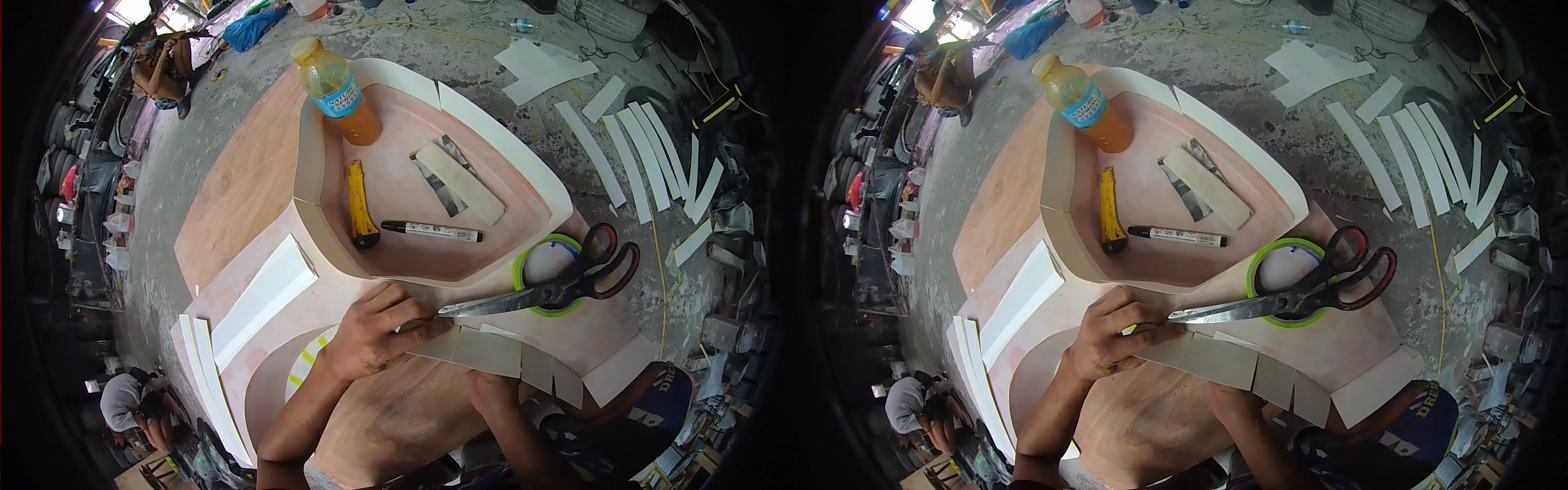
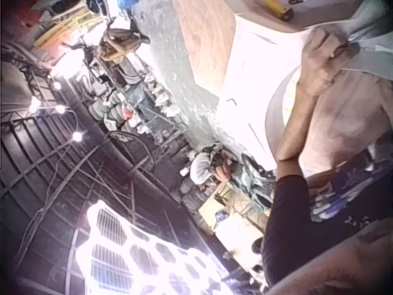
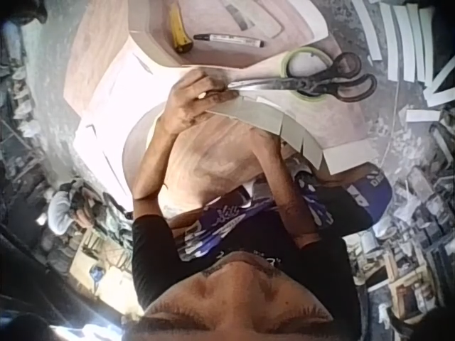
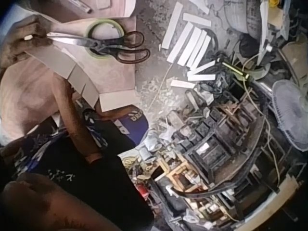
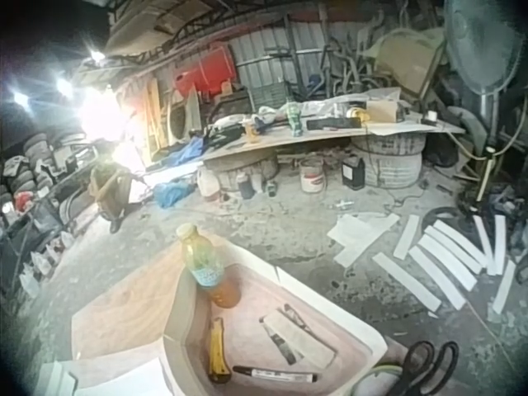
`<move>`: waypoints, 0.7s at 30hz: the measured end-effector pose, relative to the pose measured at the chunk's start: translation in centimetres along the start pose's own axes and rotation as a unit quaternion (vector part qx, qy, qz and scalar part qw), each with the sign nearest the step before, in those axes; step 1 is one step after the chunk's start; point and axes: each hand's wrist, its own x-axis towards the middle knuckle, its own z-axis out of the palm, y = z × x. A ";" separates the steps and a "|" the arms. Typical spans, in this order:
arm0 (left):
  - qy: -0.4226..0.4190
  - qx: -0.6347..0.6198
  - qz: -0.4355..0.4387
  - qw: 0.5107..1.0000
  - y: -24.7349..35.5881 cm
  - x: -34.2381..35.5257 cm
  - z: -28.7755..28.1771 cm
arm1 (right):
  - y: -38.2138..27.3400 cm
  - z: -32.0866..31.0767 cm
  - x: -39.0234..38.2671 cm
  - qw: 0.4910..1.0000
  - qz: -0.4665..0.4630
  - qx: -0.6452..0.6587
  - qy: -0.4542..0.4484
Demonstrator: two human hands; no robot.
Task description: Cutting and fitting foam or plastic strips to a custom motorcycle fairing mold or component.
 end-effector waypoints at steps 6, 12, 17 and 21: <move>0.005 0.006 0.007 1.000 -0.2 0.0 0.3 | 0.8 -1.0 0.1 0.994 -0.002 -0.100 0.038; 0.009 0.002 0.015 1.000 -0.2 0.0 0.3 | 1.1 -1.0 -0.1 0.930 -0.060 -0.360 0.047; 0.002 0.000 0.022 1.000 -0.3 -0.1 0.3 | 0.2 -0.4 -0.3 0.952 -0.067 -0.298 0.035; 0.010 -0.006 0.011 1.000 -0.3 -0.3 0.4 | -0.3 0.1 -0.6 0.923 -0.029 -0.383 0.032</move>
